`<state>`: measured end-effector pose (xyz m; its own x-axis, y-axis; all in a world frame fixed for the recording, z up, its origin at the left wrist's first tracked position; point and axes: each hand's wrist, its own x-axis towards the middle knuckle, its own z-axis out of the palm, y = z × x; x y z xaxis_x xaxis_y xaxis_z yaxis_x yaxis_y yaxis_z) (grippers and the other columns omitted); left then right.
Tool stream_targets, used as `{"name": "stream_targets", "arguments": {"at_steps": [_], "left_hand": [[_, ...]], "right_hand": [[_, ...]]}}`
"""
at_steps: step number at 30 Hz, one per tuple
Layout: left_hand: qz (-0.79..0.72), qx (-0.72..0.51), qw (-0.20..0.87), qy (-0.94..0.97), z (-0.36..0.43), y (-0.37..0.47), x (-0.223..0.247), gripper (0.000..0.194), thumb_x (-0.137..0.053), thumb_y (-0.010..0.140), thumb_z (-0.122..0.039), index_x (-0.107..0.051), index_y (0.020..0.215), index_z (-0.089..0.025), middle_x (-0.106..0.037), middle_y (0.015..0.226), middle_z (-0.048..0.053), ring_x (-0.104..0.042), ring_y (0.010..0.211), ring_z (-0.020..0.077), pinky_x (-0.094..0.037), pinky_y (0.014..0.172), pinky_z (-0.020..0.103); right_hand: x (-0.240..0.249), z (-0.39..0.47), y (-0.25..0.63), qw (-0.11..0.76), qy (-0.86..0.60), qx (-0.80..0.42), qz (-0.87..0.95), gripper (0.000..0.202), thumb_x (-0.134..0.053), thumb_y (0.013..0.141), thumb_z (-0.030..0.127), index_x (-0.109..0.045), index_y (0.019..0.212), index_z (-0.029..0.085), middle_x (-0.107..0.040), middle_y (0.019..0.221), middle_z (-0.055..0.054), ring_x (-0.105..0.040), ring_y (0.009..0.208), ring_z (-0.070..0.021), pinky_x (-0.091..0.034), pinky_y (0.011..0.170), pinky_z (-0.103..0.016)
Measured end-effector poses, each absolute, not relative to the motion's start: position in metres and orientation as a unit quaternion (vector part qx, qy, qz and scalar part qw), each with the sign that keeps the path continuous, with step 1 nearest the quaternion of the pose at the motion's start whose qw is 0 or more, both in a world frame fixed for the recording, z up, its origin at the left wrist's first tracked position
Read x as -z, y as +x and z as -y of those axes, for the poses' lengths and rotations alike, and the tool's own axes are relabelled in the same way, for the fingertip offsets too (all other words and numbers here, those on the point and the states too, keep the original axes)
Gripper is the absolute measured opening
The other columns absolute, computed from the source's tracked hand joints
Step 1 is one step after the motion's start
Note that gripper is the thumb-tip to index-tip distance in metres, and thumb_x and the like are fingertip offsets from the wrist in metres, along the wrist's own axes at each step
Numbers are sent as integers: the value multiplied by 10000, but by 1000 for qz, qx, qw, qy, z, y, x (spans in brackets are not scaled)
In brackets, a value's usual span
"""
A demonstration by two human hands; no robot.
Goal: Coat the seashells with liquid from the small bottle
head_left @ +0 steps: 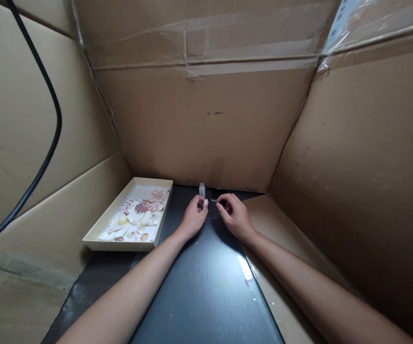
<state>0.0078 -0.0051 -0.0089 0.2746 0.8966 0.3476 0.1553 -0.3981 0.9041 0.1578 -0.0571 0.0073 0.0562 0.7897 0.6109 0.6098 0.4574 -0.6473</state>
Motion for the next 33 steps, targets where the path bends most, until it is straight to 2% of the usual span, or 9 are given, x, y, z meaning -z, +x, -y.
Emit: {"name": "stream_targets", "arguments": {"at_steps": [11,24,33], "left_hand": [[-385,-463,369,709,3,7,11,114,-492,837,-273,-475,788,-171,-467,747,-14,-431,671,107,-370,622,217],[-394,-469,341,713,2,6,12,25,-502,813,-190,-490,806,-169,-480,754,-12,-433,674,103,-365,629,219],[-395,-460,352,713,4,6,10,73,-498,823,-234,-482,792,-170,-470,739,-16,-420,661,104,-356,625,221]], "right_hand": [[-7,57,156,515,-506,-85,687,121,-523,864,293,-585,908,199,-560,813,-19,-490,610,-121,-407,606,-246],[-8,58,156,509,-496,-97,697,134,-510,868,296,-575,940,204,-564,793,-12,-487,602,-121,-403,590,-243],[-6,58,156,506,-510,-88,690,157,-510,865,302,-569,969,201,-574,820,-16,-480,605,-120,-396,599,-245]]}}
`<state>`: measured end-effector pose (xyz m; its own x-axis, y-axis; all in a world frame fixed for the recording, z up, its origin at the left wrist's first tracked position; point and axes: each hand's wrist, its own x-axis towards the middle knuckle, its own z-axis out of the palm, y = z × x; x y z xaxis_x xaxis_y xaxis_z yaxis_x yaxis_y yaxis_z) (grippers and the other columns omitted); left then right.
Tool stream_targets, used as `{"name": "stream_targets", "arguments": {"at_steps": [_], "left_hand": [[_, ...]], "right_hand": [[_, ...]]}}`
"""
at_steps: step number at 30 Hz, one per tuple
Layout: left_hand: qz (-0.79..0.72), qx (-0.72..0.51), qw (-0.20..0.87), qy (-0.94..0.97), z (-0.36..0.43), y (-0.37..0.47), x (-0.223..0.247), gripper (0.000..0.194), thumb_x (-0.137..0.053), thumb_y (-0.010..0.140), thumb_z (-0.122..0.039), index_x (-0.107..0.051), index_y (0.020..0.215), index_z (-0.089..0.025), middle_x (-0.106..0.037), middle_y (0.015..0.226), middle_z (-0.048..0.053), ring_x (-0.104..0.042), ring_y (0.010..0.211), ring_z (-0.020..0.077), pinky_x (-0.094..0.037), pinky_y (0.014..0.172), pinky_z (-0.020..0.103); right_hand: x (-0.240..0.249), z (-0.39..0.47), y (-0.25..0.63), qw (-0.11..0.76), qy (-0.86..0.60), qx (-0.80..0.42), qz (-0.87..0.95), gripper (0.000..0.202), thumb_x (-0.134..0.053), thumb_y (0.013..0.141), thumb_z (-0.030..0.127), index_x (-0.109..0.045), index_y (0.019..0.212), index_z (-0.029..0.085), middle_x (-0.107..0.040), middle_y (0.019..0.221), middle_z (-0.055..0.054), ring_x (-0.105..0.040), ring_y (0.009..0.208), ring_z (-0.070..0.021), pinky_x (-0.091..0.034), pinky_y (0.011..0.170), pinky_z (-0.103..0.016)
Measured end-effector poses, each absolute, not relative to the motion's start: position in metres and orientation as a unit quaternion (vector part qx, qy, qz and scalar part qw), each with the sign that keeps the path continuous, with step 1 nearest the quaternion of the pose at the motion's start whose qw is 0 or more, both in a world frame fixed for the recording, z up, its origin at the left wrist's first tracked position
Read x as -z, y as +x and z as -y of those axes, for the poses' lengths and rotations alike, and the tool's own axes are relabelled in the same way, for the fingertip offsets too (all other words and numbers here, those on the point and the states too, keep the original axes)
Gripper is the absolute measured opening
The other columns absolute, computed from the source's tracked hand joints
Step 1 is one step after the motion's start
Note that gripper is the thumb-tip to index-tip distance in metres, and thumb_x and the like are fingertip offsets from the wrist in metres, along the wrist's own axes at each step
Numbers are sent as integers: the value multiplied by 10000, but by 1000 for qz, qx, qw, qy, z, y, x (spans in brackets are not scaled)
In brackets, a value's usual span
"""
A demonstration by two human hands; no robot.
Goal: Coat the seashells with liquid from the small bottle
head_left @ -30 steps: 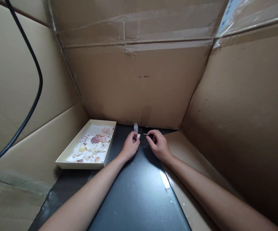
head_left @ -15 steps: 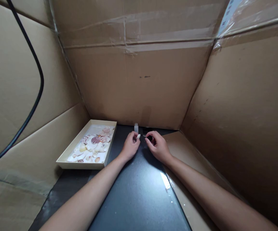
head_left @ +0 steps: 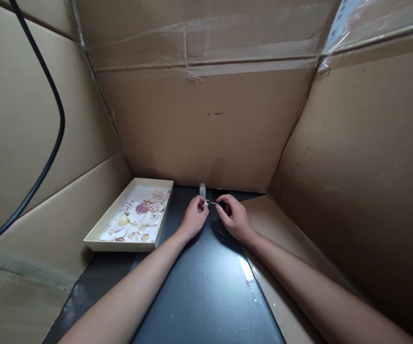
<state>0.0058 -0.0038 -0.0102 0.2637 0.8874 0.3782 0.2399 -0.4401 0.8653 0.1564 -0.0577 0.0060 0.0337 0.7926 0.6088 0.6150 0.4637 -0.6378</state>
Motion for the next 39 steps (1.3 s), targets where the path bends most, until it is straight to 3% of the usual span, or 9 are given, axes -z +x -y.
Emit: {"name": "stream_targets", "arguments": {"at_steps": [15,39], "left_hand": [[-398,-457,339,719,4,6,10,18,-501,806,-175,-493,790,-172,-468,763,-14,-430,670,106,-358,636,224],[-414,-453,335,715,5,6,9,96,-492,792,-133,-430,731,-173,-412,711,-35,-387,643,101,-322,620,218]], "right_hand": [[-6,58,156,503,-514,-99,688,153,-517,856,307,-555,961,203,-576,777,-3,-482,596,-119,-382,568,-234],[-6,59,156,504,-511,-98,690,155,-529,850,304,-542,957,193,-549,785,2,-470,606,-112,-380,589,-230]]}}
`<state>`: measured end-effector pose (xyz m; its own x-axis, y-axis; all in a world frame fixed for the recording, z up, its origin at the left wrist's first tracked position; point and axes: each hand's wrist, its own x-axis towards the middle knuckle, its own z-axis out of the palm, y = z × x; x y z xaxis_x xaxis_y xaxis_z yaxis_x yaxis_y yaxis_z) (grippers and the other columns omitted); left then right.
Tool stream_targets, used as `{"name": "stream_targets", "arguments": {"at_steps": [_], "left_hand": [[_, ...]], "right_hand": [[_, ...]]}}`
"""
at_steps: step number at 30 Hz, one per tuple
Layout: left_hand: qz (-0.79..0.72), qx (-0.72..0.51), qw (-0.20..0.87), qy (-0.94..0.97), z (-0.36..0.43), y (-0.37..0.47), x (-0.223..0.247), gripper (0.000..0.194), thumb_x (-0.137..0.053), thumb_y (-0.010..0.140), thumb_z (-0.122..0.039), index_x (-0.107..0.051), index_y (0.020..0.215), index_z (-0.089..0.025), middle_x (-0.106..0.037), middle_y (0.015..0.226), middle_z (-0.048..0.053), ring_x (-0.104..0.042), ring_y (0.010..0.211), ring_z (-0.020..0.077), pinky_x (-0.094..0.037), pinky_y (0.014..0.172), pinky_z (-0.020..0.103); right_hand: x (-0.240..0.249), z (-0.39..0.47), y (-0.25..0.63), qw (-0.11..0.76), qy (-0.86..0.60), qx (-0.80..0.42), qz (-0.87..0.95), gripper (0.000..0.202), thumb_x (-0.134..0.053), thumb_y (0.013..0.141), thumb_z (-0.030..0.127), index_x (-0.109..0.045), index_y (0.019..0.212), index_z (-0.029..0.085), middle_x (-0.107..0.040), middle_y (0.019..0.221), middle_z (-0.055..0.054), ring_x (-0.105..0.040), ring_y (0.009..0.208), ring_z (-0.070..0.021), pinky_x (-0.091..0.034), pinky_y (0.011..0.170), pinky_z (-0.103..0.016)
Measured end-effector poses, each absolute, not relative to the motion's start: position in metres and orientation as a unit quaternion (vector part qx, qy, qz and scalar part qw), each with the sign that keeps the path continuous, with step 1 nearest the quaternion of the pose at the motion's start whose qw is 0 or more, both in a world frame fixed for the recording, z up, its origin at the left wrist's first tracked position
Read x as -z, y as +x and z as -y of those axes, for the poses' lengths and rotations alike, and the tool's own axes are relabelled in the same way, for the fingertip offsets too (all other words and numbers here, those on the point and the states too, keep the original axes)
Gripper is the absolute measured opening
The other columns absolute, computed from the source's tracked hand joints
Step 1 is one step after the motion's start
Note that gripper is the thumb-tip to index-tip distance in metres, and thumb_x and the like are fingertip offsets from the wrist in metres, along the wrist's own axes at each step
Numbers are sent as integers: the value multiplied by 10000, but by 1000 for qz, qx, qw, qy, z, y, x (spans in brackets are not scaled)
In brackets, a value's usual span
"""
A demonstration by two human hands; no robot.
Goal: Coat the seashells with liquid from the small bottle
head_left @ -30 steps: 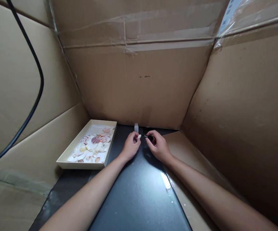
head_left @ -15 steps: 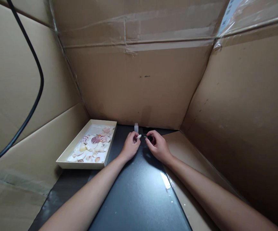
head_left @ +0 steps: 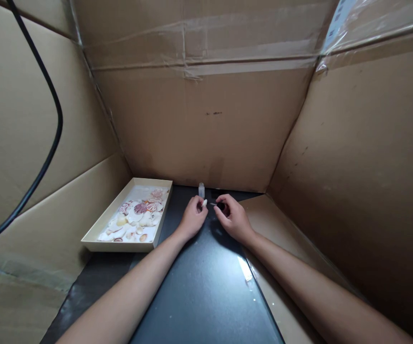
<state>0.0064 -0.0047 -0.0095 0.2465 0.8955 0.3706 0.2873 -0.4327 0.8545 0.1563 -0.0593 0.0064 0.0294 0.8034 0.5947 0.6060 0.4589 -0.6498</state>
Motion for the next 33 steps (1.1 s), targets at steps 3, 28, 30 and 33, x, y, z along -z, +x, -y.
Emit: {"name": "stream_targets", "arguments": {"at_steps": [3,28,30,33], "left_hand": [[-412,-452,337,715,5,6,9,91,-489,791,-141,-430,730,-174,-410,707,-35,-384,643,102,-318,618,217],[-383,-481,411,672,4,8,12,86,-518,782,-180,-446,828,-175,-451,752,-38,-430,629,77,-359,597,192],[-385,-485,421,663,4,8,12,111,-518,787,-177,-471,887,-171,-467,759,-33,-448,628,77,-374,602,194],[-397,-478,428,656,5,8,10,177,-524,794,-183,-522,969,-161,-475,723,-34,-457,592,77,-377,573,194]], "right_hand": [[-6,59,156,508,-515,-100,683,152,-516,861,311,-540,956,195,-547,767,2,-472,602,-115,-381,585,-231],[-6,59,155,512,-502,-110,688,147,-515,860,310,-535,954,199,-558,773,0,-482,597,-116,-385,574,-231],[-6,59,155,508,-498,-106,695,139,-523,854,303,-539,946,199,-563,792,-3,-484,603,-114,-387,580,-230],[-6,59,155,506,-513,-90,687,128,-524,851,296,-542,931,198,-565,807,-7,-481,608,-114,-388,586,-232]]}}
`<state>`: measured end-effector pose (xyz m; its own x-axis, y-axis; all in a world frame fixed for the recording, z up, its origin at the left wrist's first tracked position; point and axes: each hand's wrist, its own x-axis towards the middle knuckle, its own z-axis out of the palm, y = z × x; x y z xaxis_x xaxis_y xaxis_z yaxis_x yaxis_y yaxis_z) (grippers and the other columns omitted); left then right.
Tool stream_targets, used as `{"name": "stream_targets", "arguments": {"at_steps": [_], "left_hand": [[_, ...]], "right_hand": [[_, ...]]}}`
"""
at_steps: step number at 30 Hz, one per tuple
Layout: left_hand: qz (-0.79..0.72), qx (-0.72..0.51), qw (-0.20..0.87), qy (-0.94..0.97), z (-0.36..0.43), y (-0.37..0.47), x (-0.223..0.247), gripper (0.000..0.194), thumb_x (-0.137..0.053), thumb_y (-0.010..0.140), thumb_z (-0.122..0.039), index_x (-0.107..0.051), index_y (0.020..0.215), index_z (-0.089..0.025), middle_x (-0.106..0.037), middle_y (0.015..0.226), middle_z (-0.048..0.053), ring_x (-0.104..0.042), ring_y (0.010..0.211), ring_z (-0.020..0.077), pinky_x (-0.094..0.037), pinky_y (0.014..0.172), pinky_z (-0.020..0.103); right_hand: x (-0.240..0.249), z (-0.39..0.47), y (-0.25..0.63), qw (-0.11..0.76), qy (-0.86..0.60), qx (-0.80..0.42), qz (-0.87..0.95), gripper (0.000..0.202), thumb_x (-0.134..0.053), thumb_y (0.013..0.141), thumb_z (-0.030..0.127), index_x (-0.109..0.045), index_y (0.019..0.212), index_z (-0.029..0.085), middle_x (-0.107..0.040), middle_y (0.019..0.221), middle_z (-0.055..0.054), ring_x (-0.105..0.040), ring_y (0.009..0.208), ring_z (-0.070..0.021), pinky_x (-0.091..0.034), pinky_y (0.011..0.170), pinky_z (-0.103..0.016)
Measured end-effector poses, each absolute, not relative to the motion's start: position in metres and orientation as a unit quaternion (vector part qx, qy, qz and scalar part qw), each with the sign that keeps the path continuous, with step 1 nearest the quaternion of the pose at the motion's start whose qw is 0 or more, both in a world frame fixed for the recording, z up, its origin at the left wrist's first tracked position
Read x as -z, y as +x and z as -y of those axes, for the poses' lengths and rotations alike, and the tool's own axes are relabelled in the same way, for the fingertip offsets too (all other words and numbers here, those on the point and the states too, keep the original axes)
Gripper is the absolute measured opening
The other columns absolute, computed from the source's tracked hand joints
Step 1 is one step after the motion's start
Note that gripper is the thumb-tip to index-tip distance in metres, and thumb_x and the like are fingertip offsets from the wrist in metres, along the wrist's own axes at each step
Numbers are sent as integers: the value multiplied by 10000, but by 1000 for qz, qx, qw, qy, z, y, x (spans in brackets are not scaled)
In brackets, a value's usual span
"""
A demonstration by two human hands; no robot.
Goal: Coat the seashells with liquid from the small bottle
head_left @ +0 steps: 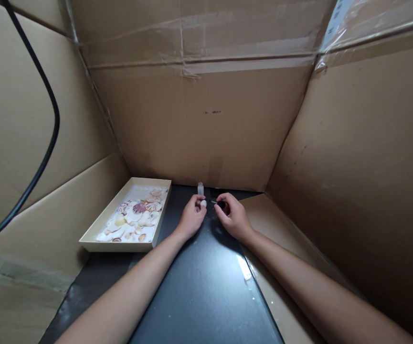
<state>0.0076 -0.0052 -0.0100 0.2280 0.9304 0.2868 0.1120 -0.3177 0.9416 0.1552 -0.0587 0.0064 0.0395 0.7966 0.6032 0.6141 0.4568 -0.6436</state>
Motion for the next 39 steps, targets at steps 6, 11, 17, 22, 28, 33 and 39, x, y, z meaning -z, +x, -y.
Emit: {"name": "stream_targets", "arguments": {"at_steps": [6,11,17,22,28,33,39], "left_hand": [[-384,-451,487,642,6,8,9,212,-517,813,-244,-530,1003,-150,-534,780,-3,-526,563,86,-421,520,212],[-355,-481,502,626,4,8,10,237,-596,777,-232,-517,985,-151,-558,815,4,-575,651,87,-470,634,221],[-354,-478,512,620,4,8,8,284,-635,768,-291,-515,986,-154,-559,787,-3,-570,628,87,-471,621,228],[-364,-479,504,620,5,8,9,289,-621,773,-289,-509,1002,-152,-534,732,-25,-550,613,87,-462,609,228],[-363,-487,495,621,4,8,9,258,-607,768,-260,-498,977,-154,-511,721,-35,-530,613,83,-454,609,223],[-367,-493,490,618,4,9,9,246,-603,768,-252,-480,963,-167,-500,738,-34,-534,617,81,-447,600,215],[-371,-494,480,622,3,9,10,220,-577,771,-228,-476,958,-173,-483,743,-34,-506,611,82,-423,589,209]], "right_hand": [[-6,59,156,494,-517,-97,692,140,-515,854,302,-551,942,199,-574,816,-8,-491,609,-115,-390,587,-232],[-7,59,156,498,-521,-95,686,148,-501,863,312,-553,944,200,-573,808,-11,-493,610,-121,-388,588,-235],[-7,59,155,494,-531,-81,683,134,-504,852,309,-555,918,204,-568,805,-12,-486,606,-125,-387,598,-241],[-8,60,155,500,-518,-96,687,135,-489,866,302,-550,927,197,-572,813,-8,-486,615,-119,-384,602,-235],[-8,60,157,504,-522,-106,680,153,-480,874,314,-541,948,196,-570,805,-5,-483,615,-118,-380,594,-234],[-8,59,157,504,-539,-110,666,154,-506,849,322,-518,949,205,-528,732,17,-471,590,-120,-375,571,-233],[-4,59,158,498,-560,-119,652,185,-531,830,351,-489,946,213,-528,683,33,-484,561,-121,-375,548,-233]]}}
